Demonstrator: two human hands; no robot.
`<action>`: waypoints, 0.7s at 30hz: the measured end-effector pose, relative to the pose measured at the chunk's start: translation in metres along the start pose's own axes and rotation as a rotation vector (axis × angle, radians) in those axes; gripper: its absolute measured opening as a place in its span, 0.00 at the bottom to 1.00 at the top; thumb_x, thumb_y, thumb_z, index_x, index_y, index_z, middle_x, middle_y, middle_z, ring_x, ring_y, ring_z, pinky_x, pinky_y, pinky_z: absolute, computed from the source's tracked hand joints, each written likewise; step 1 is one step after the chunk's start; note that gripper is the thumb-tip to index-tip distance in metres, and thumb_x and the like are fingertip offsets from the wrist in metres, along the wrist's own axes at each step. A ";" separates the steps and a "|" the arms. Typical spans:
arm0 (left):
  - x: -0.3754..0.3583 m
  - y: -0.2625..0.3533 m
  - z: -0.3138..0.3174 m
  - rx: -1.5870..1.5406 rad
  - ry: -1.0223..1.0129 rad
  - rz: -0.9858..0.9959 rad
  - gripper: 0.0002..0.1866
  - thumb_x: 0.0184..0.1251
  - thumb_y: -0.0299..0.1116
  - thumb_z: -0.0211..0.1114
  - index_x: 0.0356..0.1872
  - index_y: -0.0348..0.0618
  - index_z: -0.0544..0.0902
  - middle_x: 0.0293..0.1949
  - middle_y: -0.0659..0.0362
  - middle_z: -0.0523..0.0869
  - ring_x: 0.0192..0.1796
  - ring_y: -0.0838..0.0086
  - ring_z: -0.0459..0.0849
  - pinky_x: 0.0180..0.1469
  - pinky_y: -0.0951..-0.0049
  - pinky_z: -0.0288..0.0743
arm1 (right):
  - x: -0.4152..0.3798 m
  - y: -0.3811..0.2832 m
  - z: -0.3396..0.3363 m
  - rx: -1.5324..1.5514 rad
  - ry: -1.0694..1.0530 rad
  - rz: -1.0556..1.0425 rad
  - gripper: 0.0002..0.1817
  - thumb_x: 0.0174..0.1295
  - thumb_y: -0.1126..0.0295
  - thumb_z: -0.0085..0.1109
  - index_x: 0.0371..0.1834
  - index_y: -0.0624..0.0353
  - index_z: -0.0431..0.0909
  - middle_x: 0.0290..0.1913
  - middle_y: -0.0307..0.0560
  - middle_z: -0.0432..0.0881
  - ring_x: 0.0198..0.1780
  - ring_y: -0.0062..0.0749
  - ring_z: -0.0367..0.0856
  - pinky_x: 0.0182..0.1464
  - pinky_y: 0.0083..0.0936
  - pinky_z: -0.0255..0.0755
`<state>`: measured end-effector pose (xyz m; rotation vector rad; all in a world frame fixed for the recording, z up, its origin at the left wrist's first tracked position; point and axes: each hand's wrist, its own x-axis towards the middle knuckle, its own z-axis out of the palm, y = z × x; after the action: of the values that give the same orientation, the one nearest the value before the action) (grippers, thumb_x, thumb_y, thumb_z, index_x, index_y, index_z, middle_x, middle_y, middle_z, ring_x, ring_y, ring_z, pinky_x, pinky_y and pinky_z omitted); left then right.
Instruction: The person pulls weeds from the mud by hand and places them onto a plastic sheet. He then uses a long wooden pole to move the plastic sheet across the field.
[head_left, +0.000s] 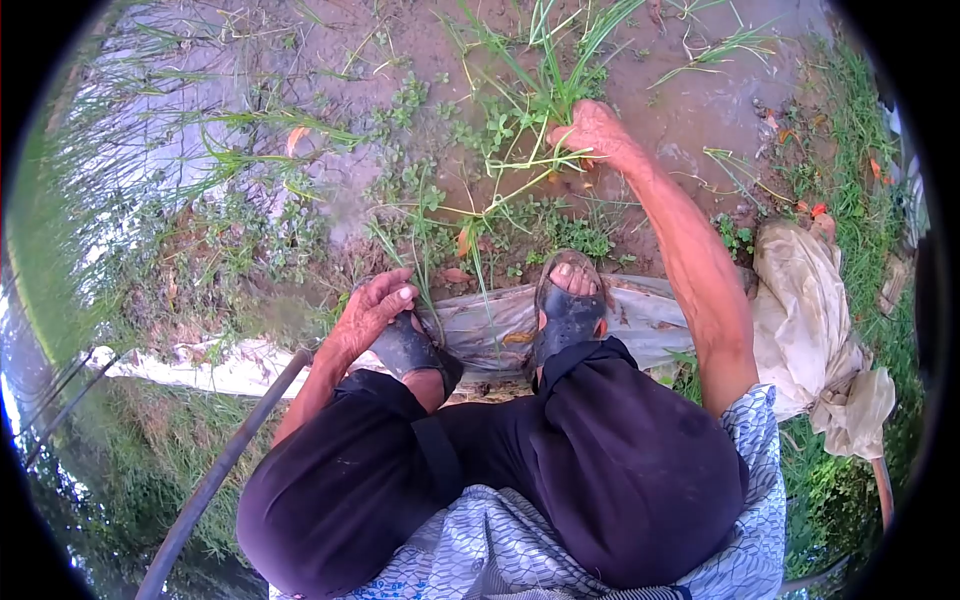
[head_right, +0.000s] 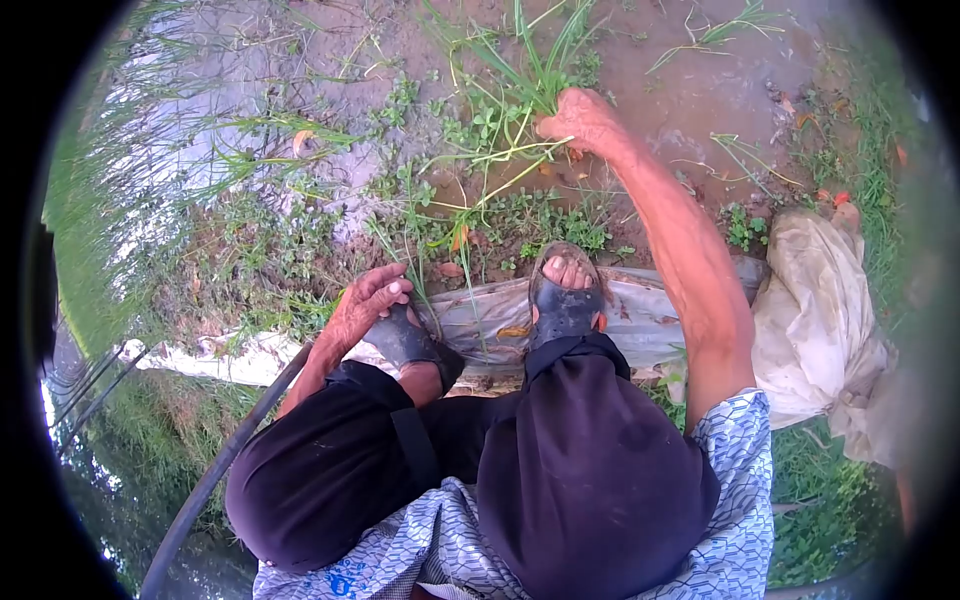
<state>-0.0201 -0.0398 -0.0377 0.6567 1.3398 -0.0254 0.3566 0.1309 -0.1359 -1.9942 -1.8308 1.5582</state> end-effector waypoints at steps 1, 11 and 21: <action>-0.001 0.000 0.000 -0.003 0.005 -0.002 0.34 0.70 0.51 0.60 0.69 0.38 0.67 0.54 0.55 0.83 0.53 0.72 0.78 0.55 0.70 0.71 | -0.002 0.004 -0.002 -0.028 0.127 -0.008 0.29 0.50 0.47 0.65 0.13 0.65 0.72 0.11 0.46 0.71 0.16 0.34 0.74 0.24 0.35 0.69; 0.003 -0.003 -0.002 -0.004 -0.009 -0.023 0.33 0.70 0.49 0.60 0.69 0.38 0.67 0.54 0.55 0.83 0.53 0.72 0.79 0.55 0.70 0.71 | -0.049 0.056 -0.027 -0.051 0.342 0.343 0.26 0.55 0.47 0.64 0.26 0.65 0.83 0.23 0.58 0.82 0.31 0.51 0.84 0.38 0.44 0.75; 0.004 -0.002 -0.002 0.045 -0.008 -0.016 0.34 0.70 0.51 0.60 0.69 0.38 0.67 0.54 0.56 0.82 0.49 0.74 0.80 0.49 0.72 0.71 | -0.047 0.031 0.023 -0.329 0.402 0.090 0.28 0.51 0.66 0.69 0.59 0.51 0.75 0.51 0.52 0.76 0.51 0.52 0.81 0.50 0.46 0.75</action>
<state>-0.0214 -0.0392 -0.0423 0.6825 1.3400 -0.0713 0.3734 0.0724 -0.1367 -2.3358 -1.9389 0.8169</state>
